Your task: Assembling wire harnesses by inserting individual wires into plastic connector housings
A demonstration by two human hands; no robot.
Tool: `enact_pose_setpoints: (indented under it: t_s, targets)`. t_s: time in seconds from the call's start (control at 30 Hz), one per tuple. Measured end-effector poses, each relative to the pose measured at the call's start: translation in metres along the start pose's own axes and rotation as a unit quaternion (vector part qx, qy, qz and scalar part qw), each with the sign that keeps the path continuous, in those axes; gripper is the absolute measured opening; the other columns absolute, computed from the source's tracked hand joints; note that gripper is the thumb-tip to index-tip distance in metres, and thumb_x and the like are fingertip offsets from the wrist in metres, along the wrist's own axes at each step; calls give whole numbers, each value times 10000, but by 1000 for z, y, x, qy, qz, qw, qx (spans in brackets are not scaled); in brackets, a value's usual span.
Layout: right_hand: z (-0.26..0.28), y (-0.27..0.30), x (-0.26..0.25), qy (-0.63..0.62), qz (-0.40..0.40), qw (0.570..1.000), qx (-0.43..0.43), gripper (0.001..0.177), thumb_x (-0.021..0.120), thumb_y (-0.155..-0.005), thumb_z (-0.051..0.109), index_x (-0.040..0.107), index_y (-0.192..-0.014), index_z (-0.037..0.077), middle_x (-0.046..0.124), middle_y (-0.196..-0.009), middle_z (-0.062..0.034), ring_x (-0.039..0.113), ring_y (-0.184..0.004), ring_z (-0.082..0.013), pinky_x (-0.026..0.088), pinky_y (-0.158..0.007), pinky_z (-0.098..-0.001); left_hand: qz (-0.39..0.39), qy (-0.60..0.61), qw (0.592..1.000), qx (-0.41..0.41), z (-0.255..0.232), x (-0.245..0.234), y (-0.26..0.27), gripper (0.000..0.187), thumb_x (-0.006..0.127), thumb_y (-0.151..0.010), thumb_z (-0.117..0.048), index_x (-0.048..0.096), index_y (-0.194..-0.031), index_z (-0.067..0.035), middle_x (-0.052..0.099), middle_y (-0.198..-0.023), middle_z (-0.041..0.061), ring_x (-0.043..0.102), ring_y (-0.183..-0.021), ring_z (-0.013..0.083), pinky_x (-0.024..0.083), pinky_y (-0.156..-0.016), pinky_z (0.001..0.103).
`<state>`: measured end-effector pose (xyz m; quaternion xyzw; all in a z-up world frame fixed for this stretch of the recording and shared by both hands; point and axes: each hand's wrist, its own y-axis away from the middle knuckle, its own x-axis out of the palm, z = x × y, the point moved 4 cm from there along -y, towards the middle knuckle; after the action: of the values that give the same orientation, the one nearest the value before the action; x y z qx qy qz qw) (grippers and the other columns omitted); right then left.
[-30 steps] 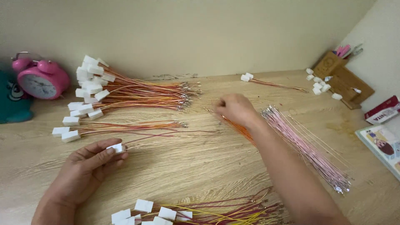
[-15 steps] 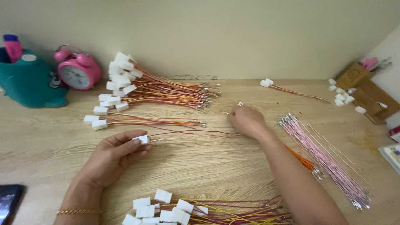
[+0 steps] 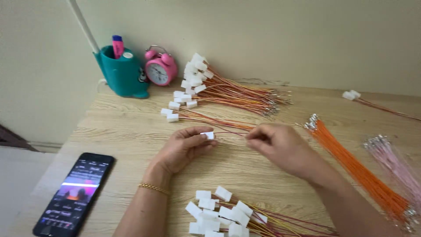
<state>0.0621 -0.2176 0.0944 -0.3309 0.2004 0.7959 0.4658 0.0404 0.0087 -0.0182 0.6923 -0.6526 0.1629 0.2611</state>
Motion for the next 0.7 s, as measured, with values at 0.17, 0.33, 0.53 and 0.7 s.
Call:
enact_pose_setpoints:
  t_s: [0.17, 0.33, 0.53, 0.7]
  targets:
    - [8, -24, 36, 34, 6, 995, -97, 137, 692, -813, 216, 737, -894, 115, 739, -773, -111, 706, -761, -253, 547, -718, -370, 17, 19, 1000, -7, 1, -5, -3, 278, 642, -838, 19, 656, -1112, 64, 688, -978, 173, 716, -899, 331, 623, -793, 367]
    - [6, -35, 47, 40, -18, 992, -115, 136, 661, -835, 215, 737, -882, 112, 709, -751, -135, 701, -773, -294, 537, -710, -382, 28, 20, 999, -8, 2, -6, -3, 297, 623, -858, 18, 640, -1150, 74, 686, -963, 170, 716, -908, 328, 626, -801, 355]
    - [0, -39, 47, 57, -39, 989, -130, 134, 668, -829, 243, 731, -869, 132, 681, -734, -112, 686, -772, -301, 530, -699, -372, 32, 14, 999, -6, -2, -3, -1, 312, 625, -860, 7, 632, -1166, 71, 682, -971, 166, 716, -911, 311, 628, -804, 342]
    - [-2, -42, 48, 57, -54, 985, -152, 110, 677, -823, 225, 722, -855, 130, 650, -716, -111, 673, -749, -292, 520, -675, -368, 31, 8, 999, -4, -1, -4, -2, 314, 626, -861, -2, 627, -1167, 70, 679, -983, 172, 715, -908, 308, 627, -799, 340]
